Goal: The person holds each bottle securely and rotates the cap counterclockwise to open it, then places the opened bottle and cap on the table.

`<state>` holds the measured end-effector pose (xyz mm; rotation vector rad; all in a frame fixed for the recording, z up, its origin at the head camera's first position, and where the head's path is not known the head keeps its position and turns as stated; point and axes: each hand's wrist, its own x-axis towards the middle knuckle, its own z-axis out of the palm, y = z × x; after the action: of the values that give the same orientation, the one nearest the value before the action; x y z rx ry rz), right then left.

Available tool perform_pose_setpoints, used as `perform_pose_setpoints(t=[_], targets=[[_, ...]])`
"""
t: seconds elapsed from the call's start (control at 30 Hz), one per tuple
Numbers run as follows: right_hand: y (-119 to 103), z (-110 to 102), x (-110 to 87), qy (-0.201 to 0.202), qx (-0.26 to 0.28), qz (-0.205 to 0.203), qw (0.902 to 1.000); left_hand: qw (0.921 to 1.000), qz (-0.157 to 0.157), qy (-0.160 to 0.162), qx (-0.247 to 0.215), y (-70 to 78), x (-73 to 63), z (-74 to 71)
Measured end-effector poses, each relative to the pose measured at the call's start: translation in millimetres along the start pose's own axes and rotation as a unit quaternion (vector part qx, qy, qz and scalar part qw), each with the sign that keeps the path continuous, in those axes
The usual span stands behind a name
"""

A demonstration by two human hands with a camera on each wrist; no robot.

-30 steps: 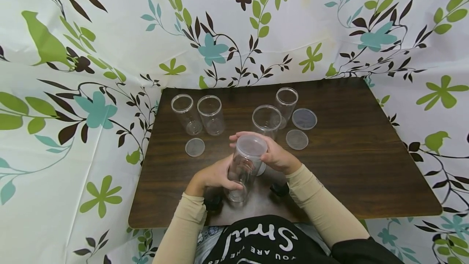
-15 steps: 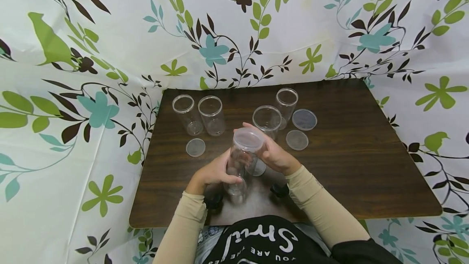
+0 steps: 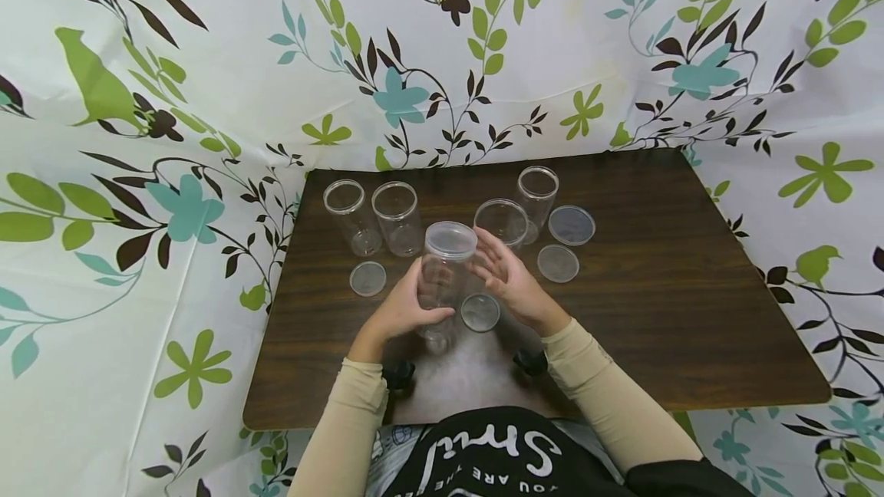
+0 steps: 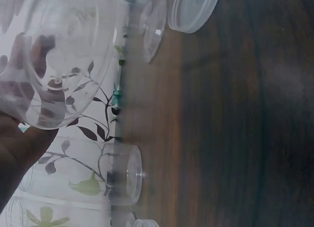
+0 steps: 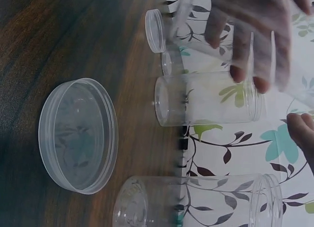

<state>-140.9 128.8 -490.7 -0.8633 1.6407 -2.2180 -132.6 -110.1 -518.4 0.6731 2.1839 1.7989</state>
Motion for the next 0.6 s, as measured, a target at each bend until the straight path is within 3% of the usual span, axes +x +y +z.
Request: perform_pose_setpoints(t=[0.23, 0.4, 0.6], targets=[[-3, 5, 2.3, -0.005, -0.024, 0.004, 0.9997, 0.9986, 0.011, -0.012, 0.05, -2.8, 3.8, 5.4], [-3, 4, 5.8, -0.01, -0.032, 0.002, 0.9994, 0.995, 0.021, -0.06, 0.076, 0.2, 3.8, 8.0], [-5, -2, 8.8, -0.077, -0.03, -0.002, 0.9966, 0.9895, 0.017, -0.134, 0.051, 6.6, 1.3, 8.1]])
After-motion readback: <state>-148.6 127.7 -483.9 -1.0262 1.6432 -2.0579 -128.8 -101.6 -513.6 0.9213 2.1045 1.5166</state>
